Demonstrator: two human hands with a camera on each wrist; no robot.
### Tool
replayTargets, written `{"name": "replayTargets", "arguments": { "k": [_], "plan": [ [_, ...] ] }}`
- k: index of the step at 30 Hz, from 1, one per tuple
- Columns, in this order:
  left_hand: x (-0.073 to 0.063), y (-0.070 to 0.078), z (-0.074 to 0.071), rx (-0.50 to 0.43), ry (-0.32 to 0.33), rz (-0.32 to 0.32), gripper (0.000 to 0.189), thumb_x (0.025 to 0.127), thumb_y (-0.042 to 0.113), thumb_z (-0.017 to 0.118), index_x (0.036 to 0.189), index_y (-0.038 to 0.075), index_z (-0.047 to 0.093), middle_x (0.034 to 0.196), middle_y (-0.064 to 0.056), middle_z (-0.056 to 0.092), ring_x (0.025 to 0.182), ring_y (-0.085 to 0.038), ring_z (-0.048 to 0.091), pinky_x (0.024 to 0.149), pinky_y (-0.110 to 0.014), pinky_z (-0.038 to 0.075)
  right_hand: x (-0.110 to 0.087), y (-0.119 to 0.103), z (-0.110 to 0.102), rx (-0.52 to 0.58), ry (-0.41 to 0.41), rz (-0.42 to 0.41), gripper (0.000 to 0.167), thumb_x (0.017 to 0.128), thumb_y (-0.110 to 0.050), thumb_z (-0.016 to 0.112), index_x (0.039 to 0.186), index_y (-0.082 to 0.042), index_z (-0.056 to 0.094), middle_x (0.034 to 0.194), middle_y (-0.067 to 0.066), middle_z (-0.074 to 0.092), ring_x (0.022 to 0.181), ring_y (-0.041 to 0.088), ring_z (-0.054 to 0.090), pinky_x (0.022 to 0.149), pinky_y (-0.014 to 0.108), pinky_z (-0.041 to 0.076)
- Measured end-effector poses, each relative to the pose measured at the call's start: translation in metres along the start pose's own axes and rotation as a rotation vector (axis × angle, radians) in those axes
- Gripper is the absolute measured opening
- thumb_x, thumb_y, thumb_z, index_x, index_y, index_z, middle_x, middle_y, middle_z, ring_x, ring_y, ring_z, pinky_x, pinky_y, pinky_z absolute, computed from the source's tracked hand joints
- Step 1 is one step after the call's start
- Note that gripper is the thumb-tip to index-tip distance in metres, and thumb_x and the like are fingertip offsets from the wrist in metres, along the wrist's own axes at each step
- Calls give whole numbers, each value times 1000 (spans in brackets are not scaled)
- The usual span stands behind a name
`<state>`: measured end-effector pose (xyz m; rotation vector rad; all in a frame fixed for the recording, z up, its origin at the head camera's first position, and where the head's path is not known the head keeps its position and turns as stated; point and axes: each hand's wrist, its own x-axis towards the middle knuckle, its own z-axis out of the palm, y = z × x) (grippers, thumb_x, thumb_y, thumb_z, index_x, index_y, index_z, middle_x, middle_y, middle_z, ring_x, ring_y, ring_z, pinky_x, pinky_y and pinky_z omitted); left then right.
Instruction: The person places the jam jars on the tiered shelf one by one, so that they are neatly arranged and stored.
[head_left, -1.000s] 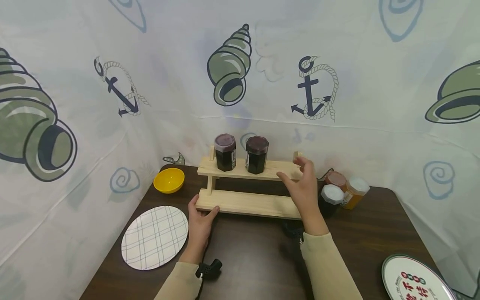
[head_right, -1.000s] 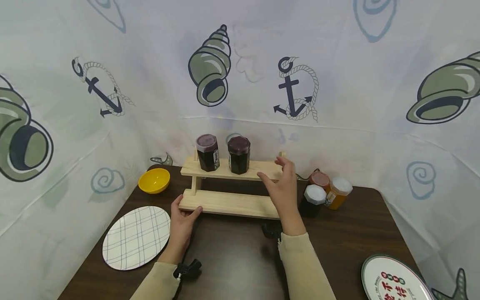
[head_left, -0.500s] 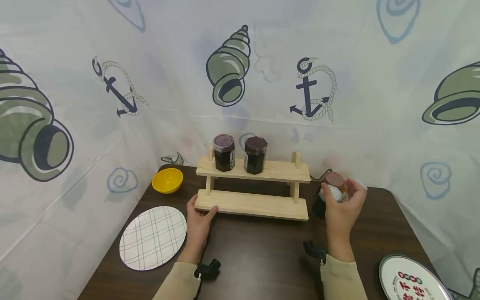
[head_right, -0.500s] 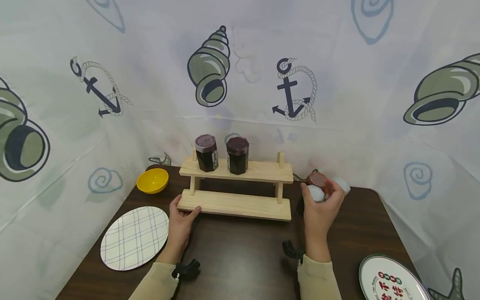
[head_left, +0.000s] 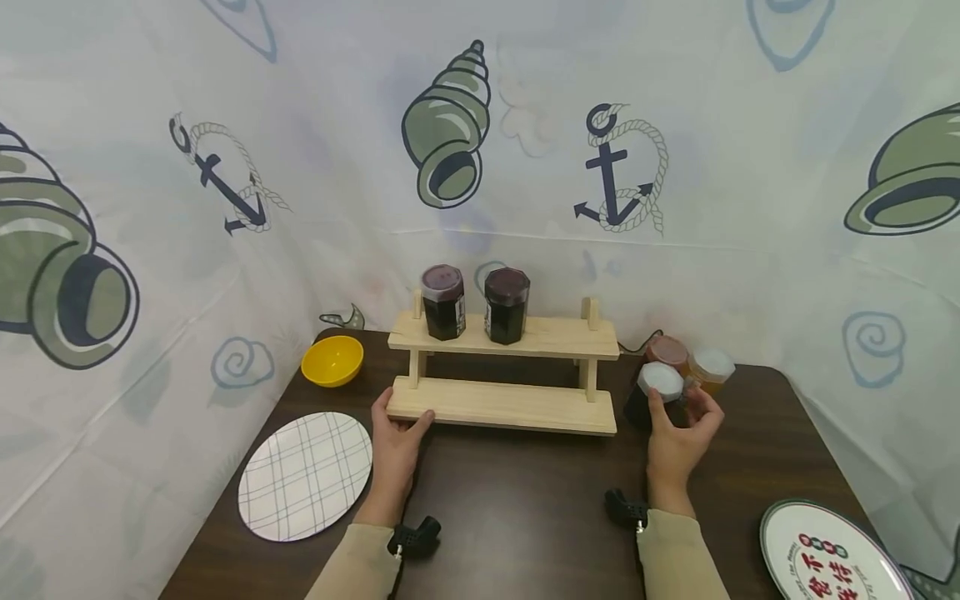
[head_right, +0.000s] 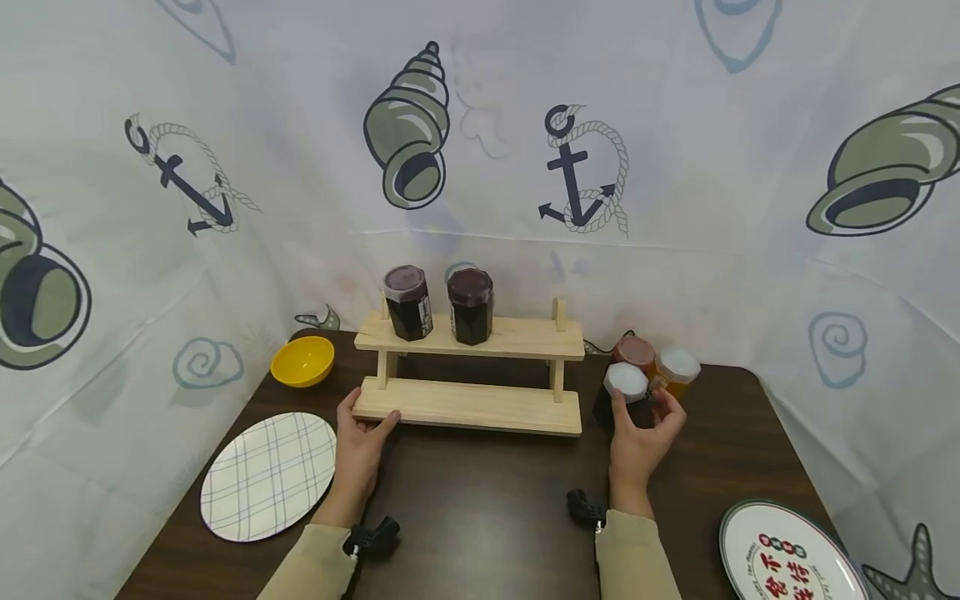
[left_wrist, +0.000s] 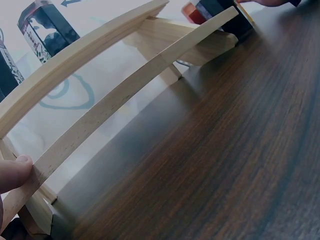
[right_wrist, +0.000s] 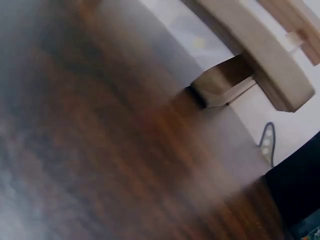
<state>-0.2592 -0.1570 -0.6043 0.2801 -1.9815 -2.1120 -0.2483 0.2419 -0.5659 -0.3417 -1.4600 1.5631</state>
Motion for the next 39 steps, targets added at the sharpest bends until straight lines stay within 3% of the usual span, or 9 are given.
{"name": "replayTargets", "arguments": {
  "k": [9, 16, 23, 27, 32, 39],
  "plan": [
    [1, -1, 1, -21, 3, 0, 99, 95, 4, 84, 170, 13, 20, 179, -19, 22, 165, -35, 32, 133, -50, 33, 2, 9, 1, -21, -37, 24, 79, 85, -5, 92, 145, 14, 45, 143, 25, 48, 135, 35, 44, 119, 55, 32],
    [2, -2, 1, -13, -1, 4, 96, 97, 4, 82, 170, 13, 20, 179, -21, 22, 165, -36, 32, 132, -50, 33, 4, 23, 0, -135, -140, 165, 86, 87, -10, 92, 155, -1, 41, 151, 9, 42, 142, 22, 43, 125, 43, 33],
    [2, -1, 1, -15, 5, 2, 97, 95, 2, 83, 170, 12, 21, 179, -19, 23, 165, -35, 32, 132, -49, 33, 11, 37, -6, -146, -258, 293, 89, 89, -11, 91, 160, -6, 37, 153, 9, 45, 139, 22, 46, 112, 37, 42],
    [1, 0, 1, -21, 4, 5, 97, 95, 2, 83, 170, 11, 21, 178, -20, 24, 164, -35, 33, 132, -52, 34, 15, 43, -8, -184, -293, 307, 91, 88, -12, 92, 160, -6, 37, 158, 9, 43, 142, 22, 44, 114, 40, 40],
    [0, 3, 2, -21, 0, 7, 98, 96, 4, 84, 170, 11, 20, 179, -20, 22, 165, -36, 32, 132, -52, 33, 20, 47, -12, -206, -336, 319, 93, 88, -9, 92, 161, -3, 35, 161, 16, 41, 150, 29, 40, 124, 51, 35],
    [-1, 4, 1, -21, -15, -4, 101, 96, 2, 82, 172, 13, 16, 181, -18, 18, 166, -34, 29, 132, -49, 34, 19, 47, -14, -283, -350, 262, 93, 86, -5, 91, 160, 1, 36, 162, 27, 36, 154, 42, 36, 132, 63, 27]
  ]
}}
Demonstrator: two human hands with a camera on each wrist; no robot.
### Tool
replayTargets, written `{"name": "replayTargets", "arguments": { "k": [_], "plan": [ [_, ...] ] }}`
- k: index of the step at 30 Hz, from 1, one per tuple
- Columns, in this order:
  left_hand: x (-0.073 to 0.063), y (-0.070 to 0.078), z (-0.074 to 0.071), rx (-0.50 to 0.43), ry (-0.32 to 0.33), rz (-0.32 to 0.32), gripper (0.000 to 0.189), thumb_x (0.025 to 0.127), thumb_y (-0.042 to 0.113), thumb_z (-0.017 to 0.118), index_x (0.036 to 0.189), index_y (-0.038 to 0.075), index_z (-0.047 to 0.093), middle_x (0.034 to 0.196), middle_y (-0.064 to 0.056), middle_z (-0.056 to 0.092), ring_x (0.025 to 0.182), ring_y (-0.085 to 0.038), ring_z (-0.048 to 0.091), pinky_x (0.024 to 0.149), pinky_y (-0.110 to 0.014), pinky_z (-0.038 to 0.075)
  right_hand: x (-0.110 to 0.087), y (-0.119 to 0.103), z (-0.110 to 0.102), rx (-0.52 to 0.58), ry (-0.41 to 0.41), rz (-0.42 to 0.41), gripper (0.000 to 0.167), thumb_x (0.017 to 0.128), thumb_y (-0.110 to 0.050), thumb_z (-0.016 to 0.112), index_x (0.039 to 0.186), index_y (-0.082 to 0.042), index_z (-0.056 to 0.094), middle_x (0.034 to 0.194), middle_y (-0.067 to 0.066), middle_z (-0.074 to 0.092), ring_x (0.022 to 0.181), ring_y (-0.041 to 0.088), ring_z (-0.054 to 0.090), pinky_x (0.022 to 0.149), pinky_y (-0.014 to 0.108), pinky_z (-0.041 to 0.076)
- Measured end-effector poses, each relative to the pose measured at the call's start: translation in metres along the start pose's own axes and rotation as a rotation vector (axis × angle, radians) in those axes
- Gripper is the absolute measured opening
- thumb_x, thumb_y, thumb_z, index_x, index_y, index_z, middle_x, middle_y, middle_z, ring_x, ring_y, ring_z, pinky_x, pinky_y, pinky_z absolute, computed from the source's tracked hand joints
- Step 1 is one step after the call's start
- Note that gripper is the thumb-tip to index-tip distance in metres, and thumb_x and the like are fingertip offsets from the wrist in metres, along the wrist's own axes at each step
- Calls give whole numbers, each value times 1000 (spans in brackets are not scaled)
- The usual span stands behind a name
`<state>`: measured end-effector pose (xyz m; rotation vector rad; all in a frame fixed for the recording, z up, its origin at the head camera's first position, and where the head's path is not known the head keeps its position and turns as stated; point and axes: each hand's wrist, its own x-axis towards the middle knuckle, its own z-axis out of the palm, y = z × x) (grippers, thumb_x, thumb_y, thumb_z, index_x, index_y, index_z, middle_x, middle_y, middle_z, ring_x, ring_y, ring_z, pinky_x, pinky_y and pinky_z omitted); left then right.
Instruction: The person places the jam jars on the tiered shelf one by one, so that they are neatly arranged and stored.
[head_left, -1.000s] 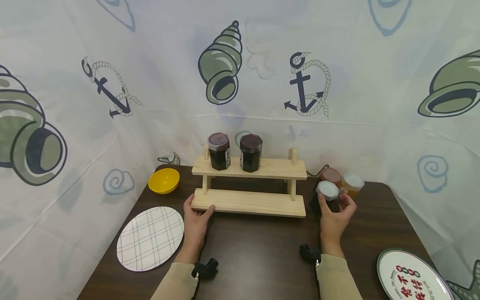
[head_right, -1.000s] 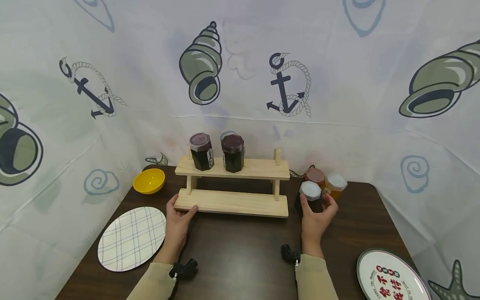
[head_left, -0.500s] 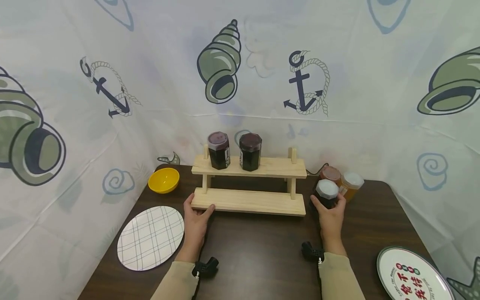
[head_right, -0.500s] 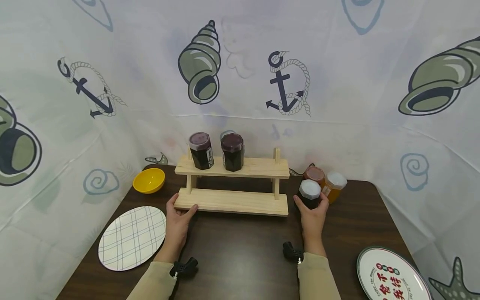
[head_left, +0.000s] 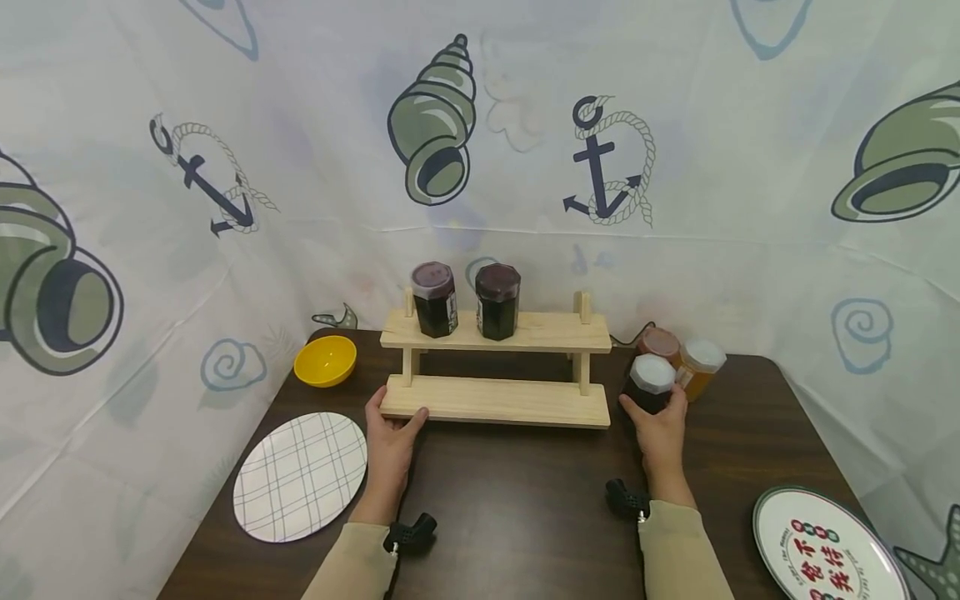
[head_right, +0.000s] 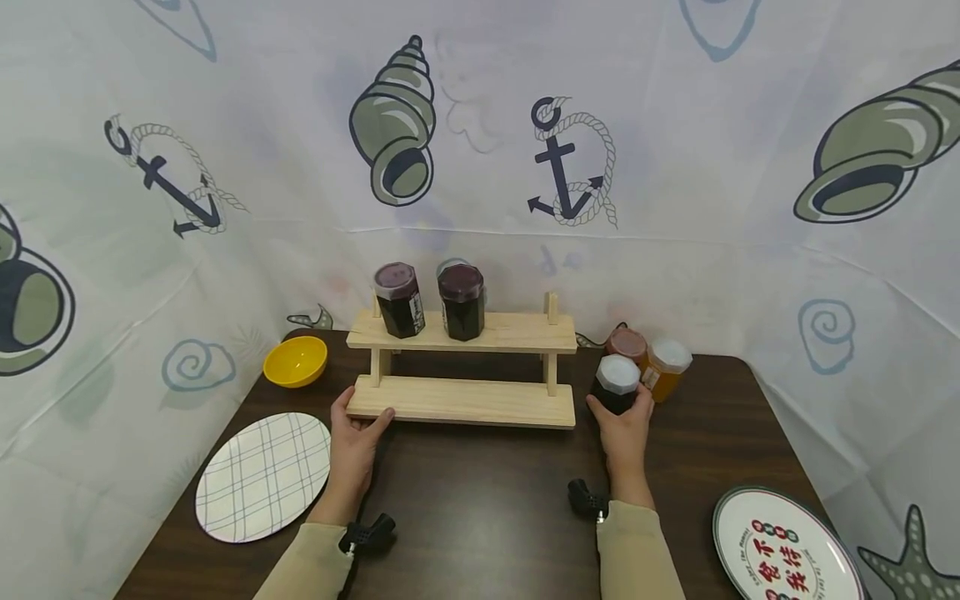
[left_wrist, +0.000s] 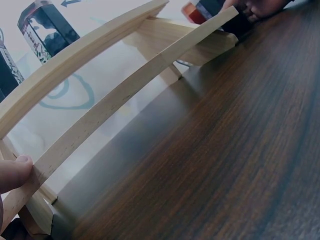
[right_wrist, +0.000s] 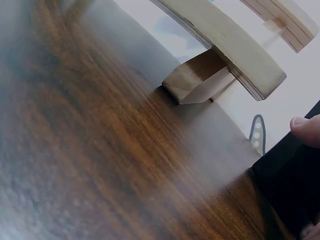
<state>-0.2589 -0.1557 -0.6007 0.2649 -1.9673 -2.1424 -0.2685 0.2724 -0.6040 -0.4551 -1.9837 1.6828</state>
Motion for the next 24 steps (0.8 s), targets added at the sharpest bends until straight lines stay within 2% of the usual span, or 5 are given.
{"name": "replayTargets", "arguments": {
  "k": [7, 13, 17, 20, 24],
  "plan": [
    [0, 0, -1, 3, -1, -4, 100, 97, 4, 82, 171, 13, 17, 181, -19, 18, 167, -33, 28, 133, -48, 32, -1, 0, 1, 18, 19, 9, 87, 87, -3, 89, 158, 1, 39, 160, 25, 39, 153, 39, 38, 131, 61, 28],
    [0, 0, 0, 7, 2, 0, 97, 97, 7, 83, 170, 13, 19, 180, -18, 21, 165, -33, 31, 132, -49, 34, -3, -2, 3, 64, 52, 7, 84, 86, 0, 90, 155, 2, 42, 158, 22, 45, 149, 35, 43, 127, 58, 34],
    [1, -2, -1, 9, 7, -2, 97, 97, 6, 83, 170, 13, 20, 180, -18, 22, 164, -34, 33, 131, -50, 34, -4, -1, 3, 85, 68, -6, 83, 84, 0, 92, 152, 1, 45, 153, 14, 51, 143, 25, 47, 121, 48, 39],
    [1, -2, -1, 9, 13, 1, 96, 97, 6, 83, 170, 12, 20, 179, -18, 23, 164, -34, 34, 131, -50, 35, -4, 0, 3, 109, 74, -26, 80, 83, -2, 93, 149, -1, 48, 147, 5, 54, 138, 18, 48, 116, 37, 40],
    [1, -1, -1, 5, 11, 8, 96, 97, 6, 83, 170, 12, 20, 179, -19, 24, 164, -35, 34, 131, -52, 34, -4, 0, 2, 205, 86, -53, 71, 86, -4, 91, 144, -5, 51, 138, -3, 58, 130, 15, 53, 106, 23, 45]
  ]
}}
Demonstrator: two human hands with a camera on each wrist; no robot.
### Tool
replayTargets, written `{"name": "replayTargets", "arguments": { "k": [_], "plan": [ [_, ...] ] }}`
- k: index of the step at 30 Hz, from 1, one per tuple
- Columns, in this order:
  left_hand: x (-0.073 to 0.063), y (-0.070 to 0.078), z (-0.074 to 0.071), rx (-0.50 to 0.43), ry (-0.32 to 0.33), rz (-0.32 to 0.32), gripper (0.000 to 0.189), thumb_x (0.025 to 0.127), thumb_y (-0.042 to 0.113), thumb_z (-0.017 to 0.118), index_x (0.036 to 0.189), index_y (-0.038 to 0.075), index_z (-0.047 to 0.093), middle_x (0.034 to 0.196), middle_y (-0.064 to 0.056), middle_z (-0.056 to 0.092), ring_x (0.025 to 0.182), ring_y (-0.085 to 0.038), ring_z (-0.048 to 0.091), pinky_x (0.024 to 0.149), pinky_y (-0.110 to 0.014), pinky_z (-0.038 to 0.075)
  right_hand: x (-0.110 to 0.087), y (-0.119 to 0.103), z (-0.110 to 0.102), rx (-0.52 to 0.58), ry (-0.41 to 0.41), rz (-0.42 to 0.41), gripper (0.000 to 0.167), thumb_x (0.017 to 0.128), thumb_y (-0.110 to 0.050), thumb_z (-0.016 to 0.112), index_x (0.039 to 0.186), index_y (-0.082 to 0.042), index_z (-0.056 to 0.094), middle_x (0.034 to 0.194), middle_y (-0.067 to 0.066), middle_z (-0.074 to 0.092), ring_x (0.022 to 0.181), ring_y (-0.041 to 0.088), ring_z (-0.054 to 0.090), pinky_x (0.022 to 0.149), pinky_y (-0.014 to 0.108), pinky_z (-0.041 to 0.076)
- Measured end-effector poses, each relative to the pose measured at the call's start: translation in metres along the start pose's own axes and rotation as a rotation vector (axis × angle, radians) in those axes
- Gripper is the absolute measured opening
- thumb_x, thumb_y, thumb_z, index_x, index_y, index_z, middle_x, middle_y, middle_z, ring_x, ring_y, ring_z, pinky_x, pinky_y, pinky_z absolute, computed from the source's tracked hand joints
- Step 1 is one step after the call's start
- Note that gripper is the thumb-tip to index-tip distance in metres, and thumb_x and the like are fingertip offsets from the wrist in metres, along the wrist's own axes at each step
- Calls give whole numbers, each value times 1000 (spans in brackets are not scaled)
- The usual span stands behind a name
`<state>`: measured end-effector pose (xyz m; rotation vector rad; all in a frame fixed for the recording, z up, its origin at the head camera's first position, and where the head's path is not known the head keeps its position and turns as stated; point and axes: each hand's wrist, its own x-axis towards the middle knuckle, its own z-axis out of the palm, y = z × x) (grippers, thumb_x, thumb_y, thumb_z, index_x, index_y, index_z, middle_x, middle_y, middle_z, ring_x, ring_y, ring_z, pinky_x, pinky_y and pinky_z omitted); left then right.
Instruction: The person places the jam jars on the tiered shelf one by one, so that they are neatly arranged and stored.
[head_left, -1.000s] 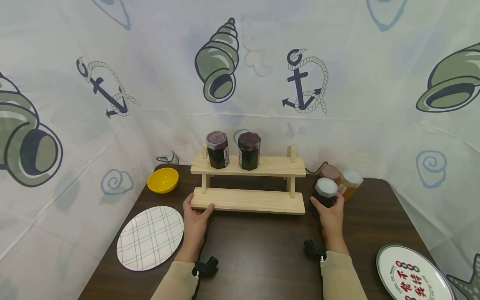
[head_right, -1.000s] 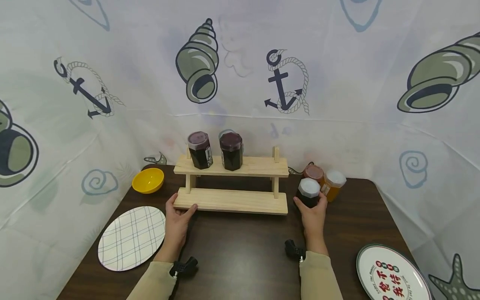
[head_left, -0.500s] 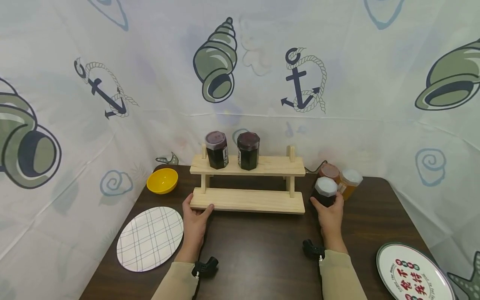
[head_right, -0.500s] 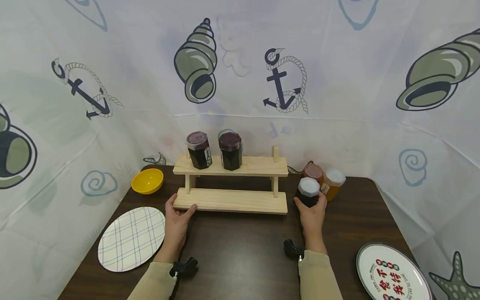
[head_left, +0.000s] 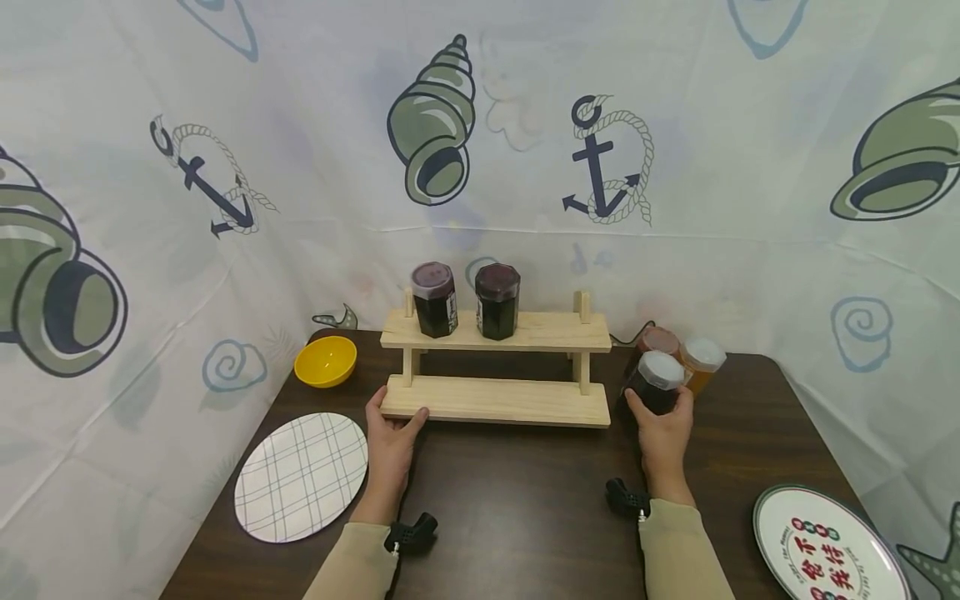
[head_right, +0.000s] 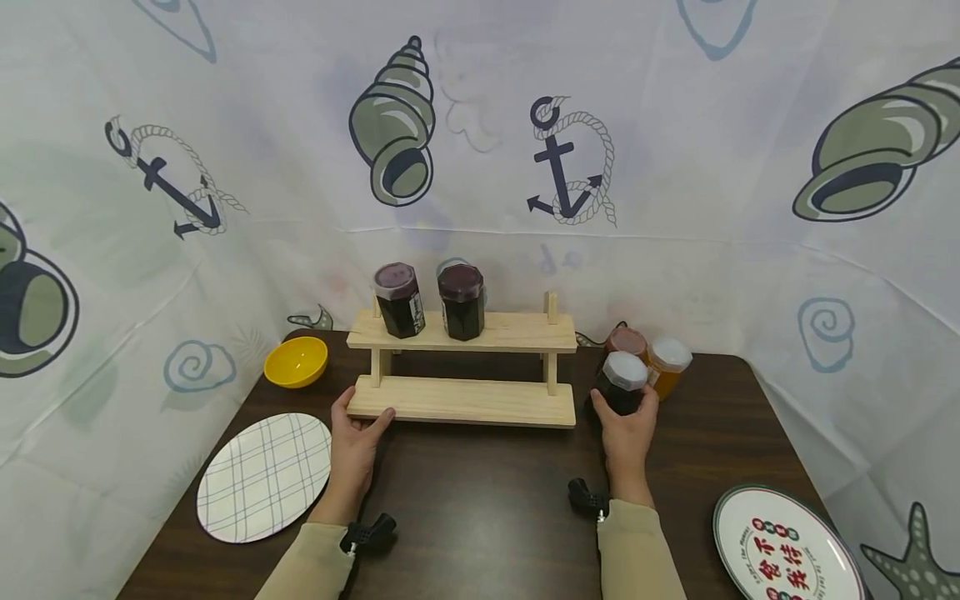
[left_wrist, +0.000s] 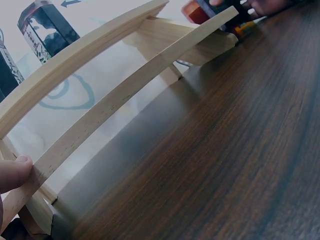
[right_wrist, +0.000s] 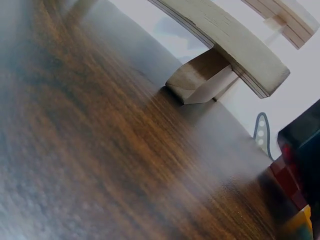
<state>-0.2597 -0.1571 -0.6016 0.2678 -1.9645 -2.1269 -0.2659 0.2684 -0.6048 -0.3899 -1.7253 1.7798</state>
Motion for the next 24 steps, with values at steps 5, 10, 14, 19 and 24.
{"name": "replayTargets", "arguments": {
  "k": [5, 10, 14, 19, 24],
  "plan": [
    [0, 0, 0, 6, 2, 1, 97, 97, 6, 83, 170, 12, 20, 178, -20, 25, 163, -34, 35, 131, -51, 35, -1, -3, 0, 71, 31, -17, 62, 89, 0, 88, 139, -11, 54, 133, -5, 61, 124, 14, 58, 98, 18, 51],
    [1, -1, 1, 0, 2, -5, 97, 96, 5, 83, 170, 12, 20, 179, -19, 24, 164, -34, 34, 132, -51, 34, -6, -20, 2, 28, 46, -86, 63, 86, 2, 88, 139, -6, 55, 132, -6, 60, 124, 12, 56, 102, 19, 46],
    [2, -2, 1, -5, 4, -4, 97, 96, 4, 83, 170, 13, 20, 179, -19, 24, 164, -33, 34, 131, -49, 35, -11, -37, 5, 0, 49, -177, 65, 84, 2, 89, 139, 0, 55, 132, -5, 60, 127, 13, 55, 109, 22, 43],
    [0, -3, 2, 7, 11, -16, 97, 97, 5, 83, 170, 13, 21, 178, -20, 24, 163, -35, 35, 130, -50, 36, -12, -45, 10, 25, 66, -212, 66, 84, 4, 88, 141, -3, 56, 133, -7, 61, 127, 11, 55, 109, 22, 43],
    [-1, -3, 1, 5, 8, -2, 98, 96, 5, 83, 171, 13, 20, 178, -20, 24, 162, -36, 36, 130, -52, 36, -17, -63, 20, 87, 3, -246, 68, 83, 8, 87, 143, -3, 56, 139, -2, 61, 132, 16, 56, 110, 21, 46]
  ]
}}
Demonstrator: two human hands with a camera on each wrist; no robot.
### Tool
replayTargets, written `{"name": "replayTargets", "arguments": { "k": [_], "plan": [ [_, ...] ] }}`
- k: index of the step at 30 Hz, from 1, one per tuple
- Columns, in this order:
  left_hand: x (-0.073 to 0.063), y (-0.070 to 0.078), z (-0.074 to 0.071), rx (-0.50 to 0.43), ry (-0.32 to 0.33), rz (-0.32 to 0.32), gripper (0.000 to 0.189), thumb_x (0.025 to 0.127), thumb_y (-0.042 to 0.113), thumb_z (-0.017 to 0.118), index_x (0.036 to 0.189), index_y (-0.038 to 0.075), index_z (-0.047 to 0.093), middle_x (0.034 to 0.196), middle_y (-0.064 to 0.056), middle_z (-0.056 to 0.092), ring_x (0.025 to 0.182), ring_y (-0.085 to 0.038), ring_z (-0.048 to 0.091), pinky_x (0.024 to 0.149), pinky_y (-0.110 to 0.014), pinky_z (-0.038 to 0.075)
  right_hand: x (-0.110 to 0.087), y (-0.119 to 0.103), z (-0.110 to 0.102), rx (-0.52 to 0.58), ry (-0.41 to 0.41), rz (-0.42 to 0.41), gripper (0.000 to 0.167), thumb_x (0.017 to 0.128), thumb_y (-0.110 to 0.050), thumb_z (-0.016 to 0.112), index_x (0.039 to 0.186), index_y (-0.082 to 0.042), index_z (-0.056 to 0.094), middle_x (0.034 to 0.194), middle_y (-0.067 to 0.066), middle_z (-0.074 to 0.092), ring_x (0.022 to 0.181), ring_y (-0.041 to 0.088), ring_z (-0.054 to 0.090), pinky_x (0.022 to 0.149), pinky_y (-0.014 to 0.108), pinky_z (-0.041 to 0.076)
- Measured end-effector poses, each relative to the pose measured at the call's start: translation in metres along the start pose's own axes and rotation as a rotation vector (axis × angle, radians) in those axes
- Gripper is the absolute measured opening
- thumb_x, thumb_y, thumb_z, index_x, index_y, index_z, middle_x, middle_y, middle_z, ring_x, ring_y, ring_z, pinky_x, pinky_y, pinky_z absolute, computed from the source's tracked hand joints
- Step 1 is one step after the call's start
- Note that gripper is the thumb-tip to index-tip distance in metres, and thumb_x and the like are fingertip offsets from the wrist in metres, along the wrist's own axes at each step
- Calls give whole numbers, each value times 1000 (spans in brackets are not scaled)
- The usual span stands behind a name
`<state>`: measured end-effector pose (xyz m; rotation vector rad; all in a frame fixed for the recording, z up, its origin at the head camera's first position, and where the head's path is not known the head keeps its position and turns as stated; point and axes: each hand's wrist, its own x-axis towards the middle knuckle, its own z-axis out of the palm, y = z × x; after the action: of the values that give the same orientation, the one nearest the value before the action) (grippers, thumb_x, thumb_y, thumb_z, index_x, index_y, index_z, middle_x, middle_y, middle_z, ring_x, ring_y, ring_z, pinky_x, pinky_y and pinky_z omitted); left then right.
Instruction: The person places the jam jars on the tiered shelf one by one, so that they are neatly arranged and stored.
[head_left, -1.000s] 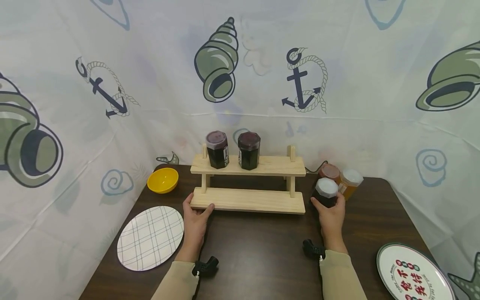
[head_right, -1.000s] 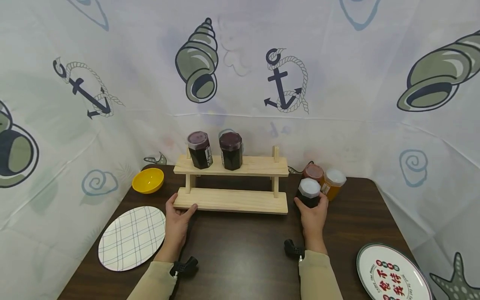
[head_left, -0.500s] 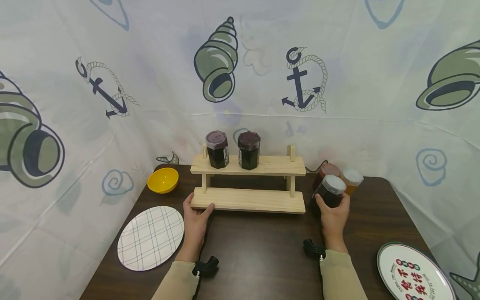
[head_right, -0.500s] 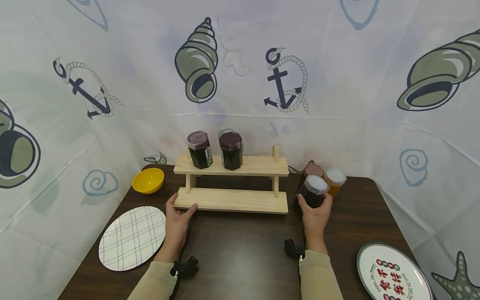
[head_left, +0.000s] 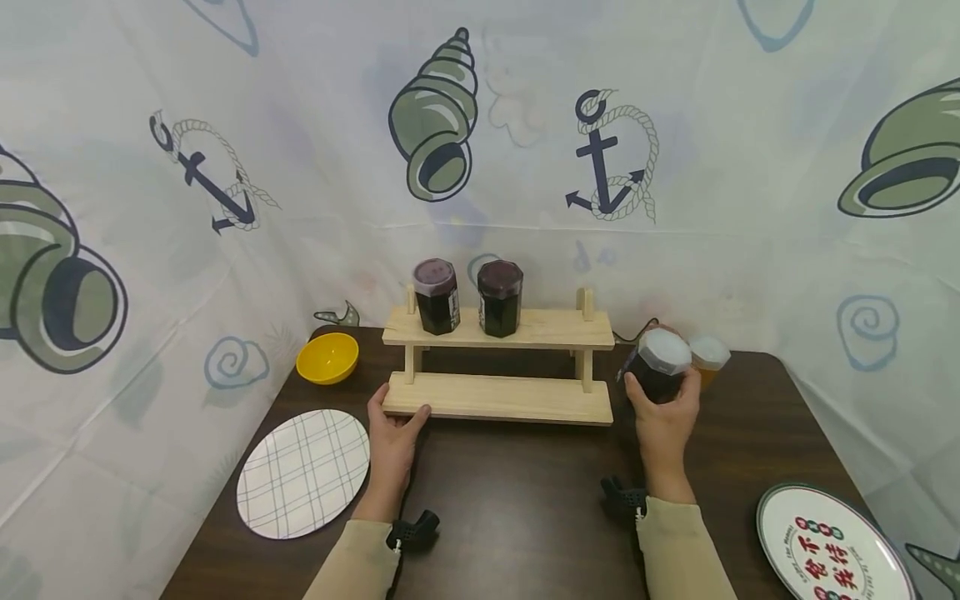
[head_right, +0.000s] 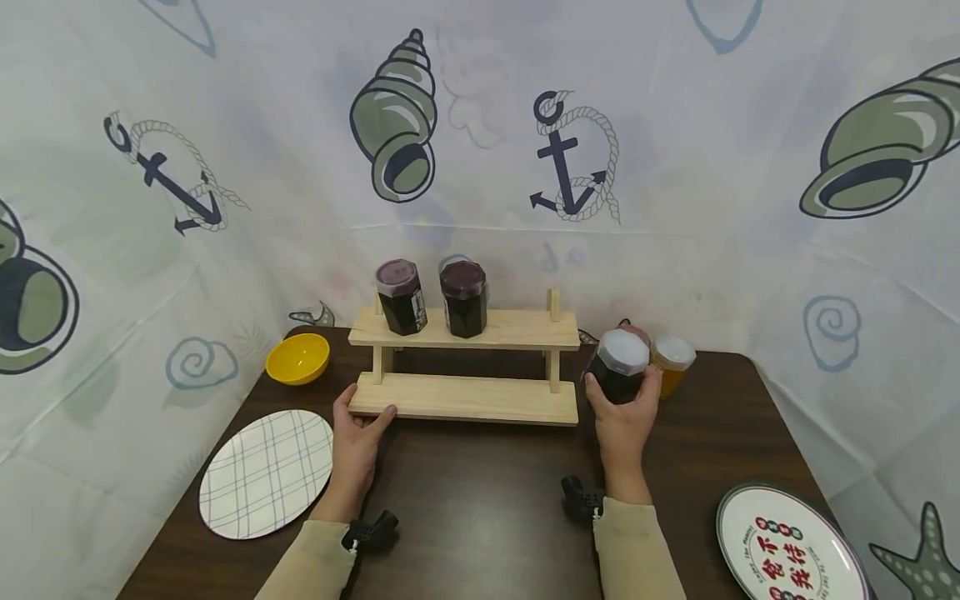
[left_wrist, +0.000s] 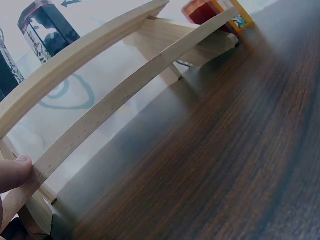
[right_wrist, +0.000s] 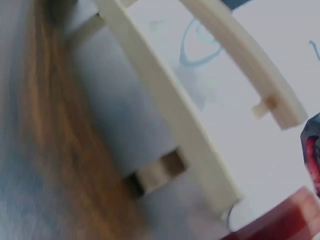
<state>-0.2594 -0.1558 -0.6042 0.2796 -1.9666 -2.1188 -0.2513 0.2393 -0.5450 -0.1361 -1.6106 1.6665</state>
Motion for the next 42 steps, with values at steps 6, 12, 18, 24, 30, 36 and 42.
{"name": "replayTargets", "arguments": {
  "k": [6, 12, 18, 24, 30, 36, 42],
  "plan": [
    [1, 0, -1, -6, -12, -10, 99, 96, 4, 83, 171, 13, 18, 179, -20, 22, 164, -34, 34, 131, -49, 35, 3, -25, 12, 27, -58, 4, 72, 83, 5, 91, 146, -11, 59, 141, 2, 60, 130, 20, 60, 104, 19, 53],
    [2, 2, -2, -3, -19, -15, 100, 96, 3, 82, 172, 14, 17, 180, -19, 19, 165, -34, 31, 132, -50, 33, 12, -38, 29, 67, -138, 11, 74, 85, -3, 93, 150, -18, 61, 144, 6, 62, 135, 24, 62, 108, 22, 56],
    [3, 3, -3, 9, -15, -12, 101, 96, 4, 82, 172, 14, 16, 180, -19, 19, 165, -34, 33, 131, -49, 34, 19, -43, 59, 62, -217, 26, 71, 86, -11, 94, 149, -17, 60, 144, 7, 63, 137, 24, 64, 111, 27, 57],
    [1, 4, -2, -1, -11, -9, 101, 96, 5, 83, 171, 13, 17, 180, -19, 20, 165, -35, 32, 132, -51, 34, 28, -39, 83, -71, -312, 59, 73, 88, -15, 94, 150, -8, 55, 148, 11, 63, 143, 26, 61, 123, 47, 50],
    [0, 1, 0, 13, 2, -4, 98, 96, 6, 84, 171, 13, 20, 179, -20, 23, 164, -35, 34, 132, -53, 34, 37, -35, 100, -74, -379, 53, 78, 87, -11, 94, 153, -6, 52, 150, 17, 61, 143, 32, 62, 123, 51, 50],
    [2, 2, 0, 11, -6, -8, 98, 97, 5, 83, 171, 13, 19, 179, -20, 22, 164, -35, 33, 132, -51, 34, 46, -28, 110, -100, -422, 38, 77, 88, -22, 94, 152, -10, 53, 149, 14, 64, 140, 29, 64, 120, 50, 53],
    [3, 2, 0, 11, 1, -8, 97, 97, 5, 83, 170, 12, 20, 180, -20, 21, 165, -35, 32, 133, -51, 33, 46, -21, 116, -104, -481, 51, 78, 89, -28, 94, 152, -10, 51, 149, 14, 63, 142, 27, 63, 124, 49, 49]
  ]
}}
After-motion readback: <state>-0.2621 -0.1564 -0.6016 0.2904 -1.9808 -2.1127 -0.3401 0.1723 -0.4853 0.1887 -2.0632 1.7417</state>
